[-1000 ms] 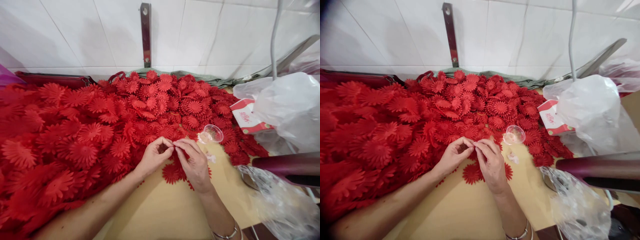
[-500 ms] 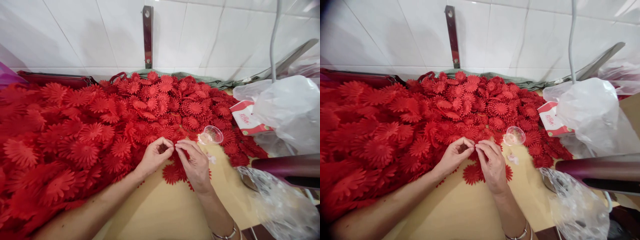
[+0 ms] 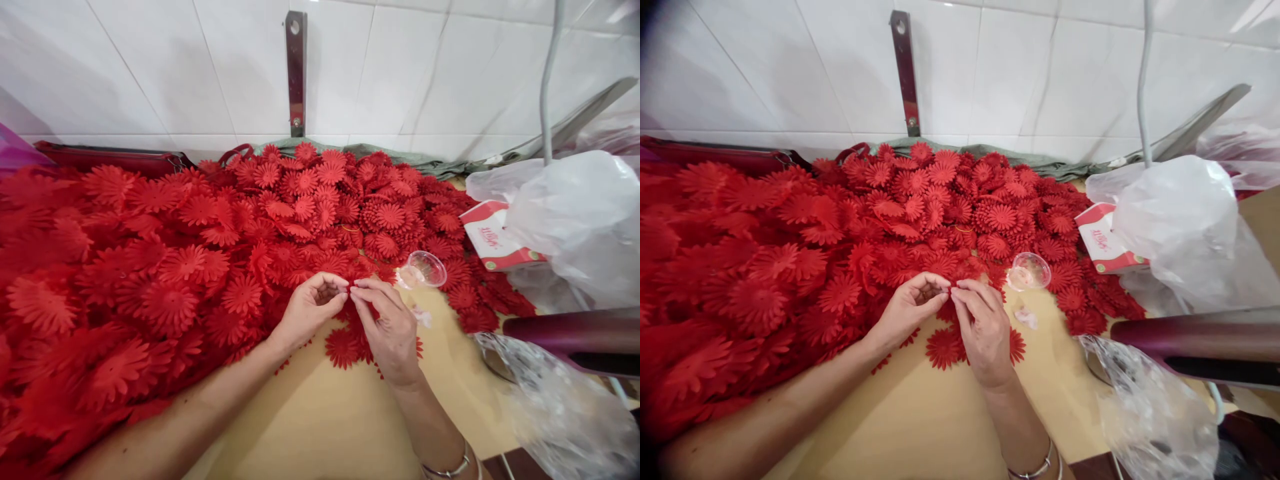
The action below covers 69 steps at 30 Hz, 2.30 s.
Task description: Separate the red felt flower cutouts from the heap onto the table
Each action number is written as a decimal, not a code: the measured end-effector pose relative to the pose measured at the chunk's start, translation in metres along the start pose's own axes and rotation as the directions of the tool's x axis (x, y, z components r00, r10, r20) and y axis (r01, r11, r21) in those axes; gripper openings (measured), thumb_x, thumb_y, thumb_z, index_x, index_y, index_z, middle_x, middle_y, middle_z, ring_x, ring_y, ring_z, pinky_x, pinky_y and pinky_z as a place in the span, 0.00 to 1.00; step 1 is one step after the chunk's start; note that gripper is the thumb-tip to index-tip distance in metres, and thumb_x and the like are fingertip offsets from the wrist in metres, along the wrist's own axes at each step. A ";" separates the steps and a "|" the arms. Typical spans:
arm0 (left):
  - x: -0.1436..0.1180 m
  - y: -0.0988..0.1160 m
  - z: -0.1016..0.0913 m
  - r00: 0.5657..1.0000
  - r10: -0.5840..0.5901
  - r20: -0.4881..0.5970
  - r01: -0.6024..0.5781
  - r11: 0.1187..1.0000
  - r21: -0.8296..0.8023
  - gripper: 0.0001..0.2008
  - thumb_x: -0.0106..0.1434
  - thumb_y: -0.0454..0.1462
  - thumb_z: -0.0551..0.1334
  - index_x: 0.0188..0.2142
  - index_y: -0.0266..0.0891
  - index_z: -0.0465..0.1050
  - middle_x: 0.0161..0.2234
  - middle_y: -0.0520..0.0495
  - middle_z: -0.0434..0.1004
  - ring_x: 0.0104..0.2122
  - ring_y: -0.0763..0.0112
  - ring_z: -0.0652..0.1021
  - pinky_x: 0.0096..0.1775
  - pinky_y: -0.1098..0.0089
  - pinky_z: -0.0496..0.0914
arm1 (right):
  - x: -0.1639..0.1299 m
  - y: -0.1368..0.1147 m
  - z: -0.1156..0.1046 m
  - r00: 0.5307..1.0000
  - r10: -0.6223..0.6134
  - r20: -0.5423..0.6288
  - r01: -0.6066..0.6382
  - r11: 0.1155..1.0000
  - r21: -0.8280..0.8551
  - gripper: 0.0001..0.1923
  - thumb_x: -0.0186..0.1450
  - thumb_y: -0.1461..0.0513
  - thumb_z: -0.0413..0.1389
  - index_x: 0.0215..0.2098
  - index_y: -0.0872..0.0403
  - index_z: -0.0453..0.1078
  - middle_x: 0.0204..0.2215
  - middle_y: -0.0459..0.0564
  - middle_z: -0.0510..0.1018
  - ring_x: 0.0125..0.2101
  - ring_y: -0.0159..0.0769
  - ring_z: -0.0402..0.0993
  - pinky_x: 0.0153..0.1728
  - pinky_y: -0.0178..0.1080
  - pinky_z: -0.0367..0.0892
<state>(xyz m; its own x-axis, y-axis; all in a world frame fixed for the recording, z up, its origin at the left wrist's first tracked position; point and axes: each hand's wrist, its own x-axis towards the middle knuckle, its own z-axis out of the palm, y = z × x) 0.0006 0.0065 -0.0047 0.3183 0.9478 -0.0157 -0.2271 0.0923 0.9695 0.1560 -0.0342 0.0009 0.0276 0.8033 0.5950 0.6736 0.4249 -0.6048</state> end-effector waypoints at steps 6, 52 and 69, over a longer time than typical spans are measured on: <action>0.000 0.004 -0.002 1.000 -0.008 -0.029 0.009 0.999 0.046 0.12 0.59 0.44 0.71 0.37 0.37 0.80 0.36 0.46 0.82 0.37 0.70 0.78 0.45 0.68 0.73 | 0.002 -0.002 0.000 1.000 0.024 -0.003 -0.024 1.000 0.009 0.07 0.70 0.65 0.57 0.42 0.49 0.77 0.42 0.52 0.82 0.45 0.39 0.80 0.50 0.47 0.76; -0.005 0.004 0.001 0.993 0.114 0.010 -0.113 0.960 0.258 0.14 0.71 0.46 0.56 0.44 0.38 0.72 0.35 0.50 0.70 0.36 0.71 0.70 0.41 0.72 0.65 | 0.006 0.007 0.000 0.723 0.635 0.271 -0.515 0.235 0.824 0.11 0.58 0.54 0.69 0.35 0.48 0.76 0.36 0.43 0.76 0.37 0.32 0.71 0.43 0.37 0.67; -0.002 0.000 0.002 1.000 0.006 0.013 -0.007 0.995 0.098 0.16 0.62 0.48 0.68 0.33 0.37 0.71 0.29 0.53 0.70 0.31 0.75 0.69 0.37 0.73 0.66 | 0.001 -0.004 -0.003 0.877 0.465 0.121 -0.461 0.745 0.482 0.14 0.68 0.53 0.59 0.50 0.48 0.73 0.45 0.50 0.78 0.46 0.37 0.74 0.48 0.40 0.70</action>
<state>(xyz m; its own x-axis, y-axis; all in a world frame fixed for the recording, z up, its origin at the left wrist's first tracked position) 0.0018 0.0043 -0.0039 0.3287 0.9444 -0.0070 -0.1381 0.0553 0.9889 0.1562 -0.0364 0.0055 0.2480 0.9525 0.1769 0.1336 0.1472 -0.9800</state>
